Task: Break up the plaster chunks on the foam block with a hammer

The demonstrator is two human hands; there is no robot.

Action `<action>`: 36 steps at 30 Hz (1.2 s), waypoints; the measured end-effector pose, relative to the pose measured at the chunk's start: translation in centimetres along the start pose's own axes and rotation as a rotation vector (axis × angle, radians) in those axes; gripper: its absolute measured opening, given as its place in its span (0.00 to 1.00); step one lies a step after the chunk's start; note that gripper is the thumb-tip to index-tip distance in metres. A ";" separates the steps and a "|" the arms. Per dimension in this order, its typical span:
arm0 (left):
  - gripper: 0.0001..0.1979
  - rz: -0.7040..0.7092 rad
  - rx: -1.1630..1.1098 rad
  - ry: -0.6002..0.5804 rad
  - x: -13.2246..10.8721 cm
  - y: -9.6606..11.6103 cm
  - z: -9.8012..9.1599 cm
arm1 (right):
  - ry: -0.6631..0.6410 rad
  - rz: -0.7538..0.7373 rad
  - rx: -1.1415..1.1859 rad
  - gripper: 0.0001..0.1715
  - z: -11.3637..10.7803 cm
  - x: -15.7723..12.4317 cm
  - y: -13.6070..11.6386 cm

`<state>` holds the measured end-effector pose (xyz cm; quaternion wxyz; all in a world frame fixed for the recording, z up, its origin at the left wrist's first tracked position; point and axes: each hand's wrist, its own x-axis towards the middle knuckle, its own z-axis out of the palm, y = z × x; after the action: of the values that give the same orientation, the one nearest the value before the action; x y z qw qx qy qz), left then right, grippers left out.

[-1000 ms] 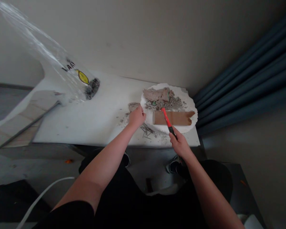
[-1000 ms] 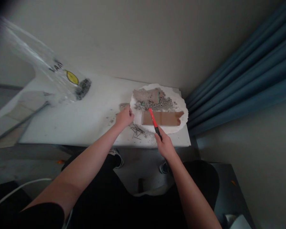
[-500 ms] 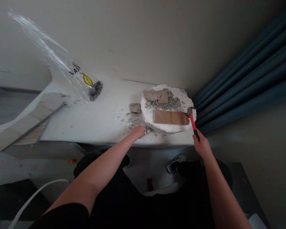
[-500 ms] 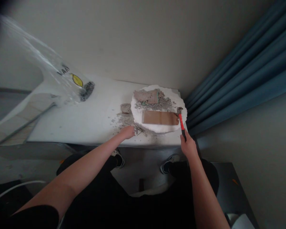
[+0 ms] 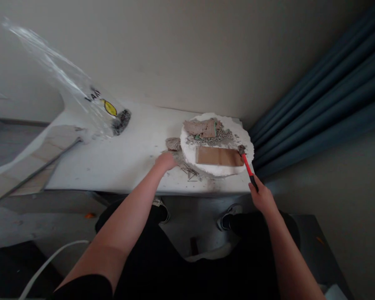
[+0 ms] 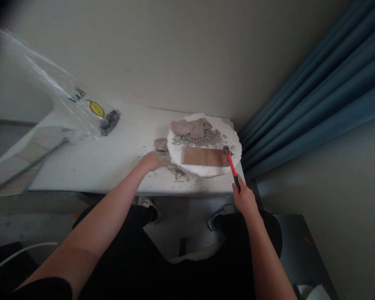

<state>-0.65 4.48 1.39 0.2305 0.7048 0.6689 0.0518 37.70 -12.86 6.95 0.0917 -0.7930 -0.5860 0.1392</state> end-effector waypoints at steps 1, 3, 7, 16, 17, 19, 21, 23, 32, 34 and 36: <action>0.10 -0.055 0.007 0.023 0.6 -0.5 -1.1 | -0.003 0.003 0.005 0.34 0.1 0.0 0.1; 0.11 -0.098 -0.073 0.153 1.5 -0.6 -2.8 | -0.001 0.006 0.021 0.35 0.5 -0.1 0.3; 0.14 0.100 -0.404 0.278 2.6 2.4 -3.6 | 0.018 0.018 0.102 0.36 1.4 -0.1 1.1; 0.05 0.370 -0.558 0.164 5.5 7.5 -0.4 | 0.042 0.005 0.281 0.39 2.3 -0.3 1.8; 0.05 0.367 -0.555 0.158 5.7 7.5 -0.2 | 0.043 0.011 0.288 0.39 2.3 -0.3 1.7; 0.06 0.356 -0.555 0.150 6.0 7.5 0.0 | 0.051 0.020 0.296 0.39 2.4 -0.5 1.7; 0.06 0.347 -0.557 0.145 5.9 7.5 -0.1 | 0.052 0.030 0.300 0.39 2.5 -0.5 1.8; 0.07 0.356 -0.549 0.135 5.8 7.7 -0.2 | 0.057 0.035 0.304 0.39 2.7 -0.6 1.8; 0.06 0.438 -0.453 0.138 5.5 8.2 0.0 | 0.071 0.041 0.311 0.39 2.5 -0.8 1.6; 0.05 0.434 -0.426 0.145 5.4 8.2 -0.1 | 0.071 0.032 0.316 0.39 2.5 -0.8 1.6; 0.05 0.429 -0.409 0.149 5.4 8.3 -0.1 | 0.068 0.030 0.321 0.39 2.5 -0.8 1.7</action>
<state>7.47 9.71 3.45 0.3019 0.7632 0.4956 0.2844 38.17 -14.17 4.13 0.2349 -0.7811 -0.5409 0.2053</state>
